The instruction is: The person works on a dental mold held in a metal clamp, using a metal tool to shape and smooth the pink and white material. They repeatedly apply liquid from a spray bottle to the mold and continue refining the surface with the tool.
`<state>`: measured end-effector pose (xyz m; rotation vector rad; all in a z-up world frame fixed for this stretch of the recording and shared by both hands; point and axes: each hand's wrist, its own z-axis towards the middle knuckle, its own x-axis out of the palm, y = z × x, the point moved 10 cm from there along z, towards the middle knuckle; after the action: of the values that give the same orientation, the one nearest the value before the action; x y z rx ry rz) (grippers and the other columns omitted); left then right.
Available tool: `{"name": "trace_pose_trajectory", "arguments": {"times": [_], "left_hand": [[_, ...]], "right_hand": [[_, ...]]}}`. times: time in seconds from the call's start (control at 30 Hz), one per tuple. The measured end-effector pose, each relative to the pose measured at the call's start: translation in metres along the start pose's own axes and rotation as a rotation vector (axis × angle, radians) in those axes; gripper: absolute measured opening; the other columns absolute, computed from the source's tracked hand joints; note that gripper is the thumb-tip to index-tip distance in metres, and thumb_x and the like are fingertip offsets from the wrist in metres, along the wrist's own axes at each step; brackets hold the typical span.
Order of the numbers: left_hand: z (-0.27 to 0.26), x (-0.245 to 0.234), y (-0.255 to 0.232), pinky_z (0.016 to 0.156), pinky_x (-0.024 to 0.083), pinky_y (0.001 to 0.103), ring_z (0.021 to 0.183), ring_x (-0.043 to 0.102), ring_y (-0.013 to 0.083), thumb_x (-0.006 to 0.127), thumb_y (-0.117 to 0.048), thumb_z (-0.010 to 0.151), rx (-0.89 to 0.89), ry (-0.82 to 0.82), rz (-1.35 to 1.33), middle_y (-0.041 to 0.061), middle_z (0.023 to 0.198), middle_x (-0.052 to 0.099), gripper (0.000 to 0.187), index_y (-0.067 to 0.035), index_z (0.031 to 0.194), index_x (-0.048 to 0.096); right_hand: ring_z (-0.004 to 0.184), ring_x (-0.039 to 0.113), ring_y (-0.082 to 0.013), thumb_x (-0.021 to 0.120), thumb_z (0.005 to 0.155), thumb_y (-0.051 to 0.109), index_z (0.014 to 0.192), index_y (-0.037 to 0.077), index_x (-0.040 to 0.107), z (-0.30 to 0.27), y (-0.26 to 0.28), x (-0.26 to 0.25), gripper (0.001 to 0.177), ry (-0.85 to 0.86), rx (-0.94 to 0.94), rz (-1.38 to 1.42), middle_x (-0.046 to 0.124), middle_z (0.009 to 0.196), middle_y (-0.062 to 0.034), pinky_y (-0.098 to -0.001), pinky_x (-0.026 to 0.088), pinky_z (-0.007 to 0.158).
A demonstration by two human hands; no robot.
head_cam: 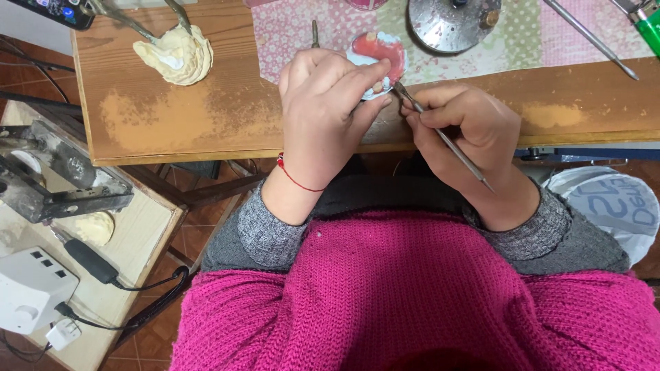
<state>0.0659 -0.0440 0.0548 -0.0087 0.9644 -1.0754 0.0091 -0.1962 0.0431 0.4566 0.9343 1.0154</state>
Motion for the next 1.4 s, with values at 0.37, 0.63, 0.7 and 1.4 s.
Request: {"name": "trace_pose_trajectory", "arguments": {"times": [0.37,0.63,0.7,1.4], "left_hand": [[0.0,0.0,-0.002,0.093,0.044,0.038,0.104,0.057,0.0248,0.09,-0.019,0.083,-0.002,0.0,0.006,-0.003,0.099,0.062,0.043,-0.02,0.121,0.071],[0.003,-0.002,-0.003,0.094,0.045,0.04,0.103,0.057,0.0252,0.088,-0.02,0.083,0.004,-0.013,0.008,-0.002,0.097,0.061,0.04,-0.019,0.119,0.071],[0.002,-0.002,-0.003,0.094,0.045,0.04,0.103,0.057,0.0252,0.088,-0.02,0.083,0.002,-0.015,0.005,-0.002,0.097,0.061,0.04,-0.019,0.119,0.072],[0.0,-0.002,0.001,0.096,0.043,0.042,0.105,0.059,0.0236,0.087,-0.025,0.082,-0.008,-0.032,0.015,-0.004,0.098,0.066,0.032,-0.018,0.111,0.074]], "right_hand": [[0.099,0.076,-0.0193,0.077,0.104,-0.007,0.098,0.001,0.059,0.001,-0.006,0.002,0.021,-0.009,0.041,0.099,0.074,0.109,-0.015,-0.0276,0.06,0.087],[0.1,0.074,-0.0155,0.074,0.106,-0.005,0.101,0.001,0.054,-0.002,-0.01,0.006,0.021,-0.044,0.09,0.166,0.074,0.113,-0.0168,-0.0267,0.06,0.087],[0.1,0.073,-0.0148,0.072,0.107,-0.005,0.102,0.001,0.053,-0.003,-0.011,0.007,0.021,-0.046,0.1,0.185,0.074,0.113,-0.0169,-0.0267,0.06,0.088],[0.096,0.072,-0.0132,0.067,0.11,-0.004,0.108,0.002,0.049,-0.013,-0.032,0.003,0.019,-0.156,0.188,0.471,0.073,0.108,-0.0173,-0.0282,0.061,0.092]]}}
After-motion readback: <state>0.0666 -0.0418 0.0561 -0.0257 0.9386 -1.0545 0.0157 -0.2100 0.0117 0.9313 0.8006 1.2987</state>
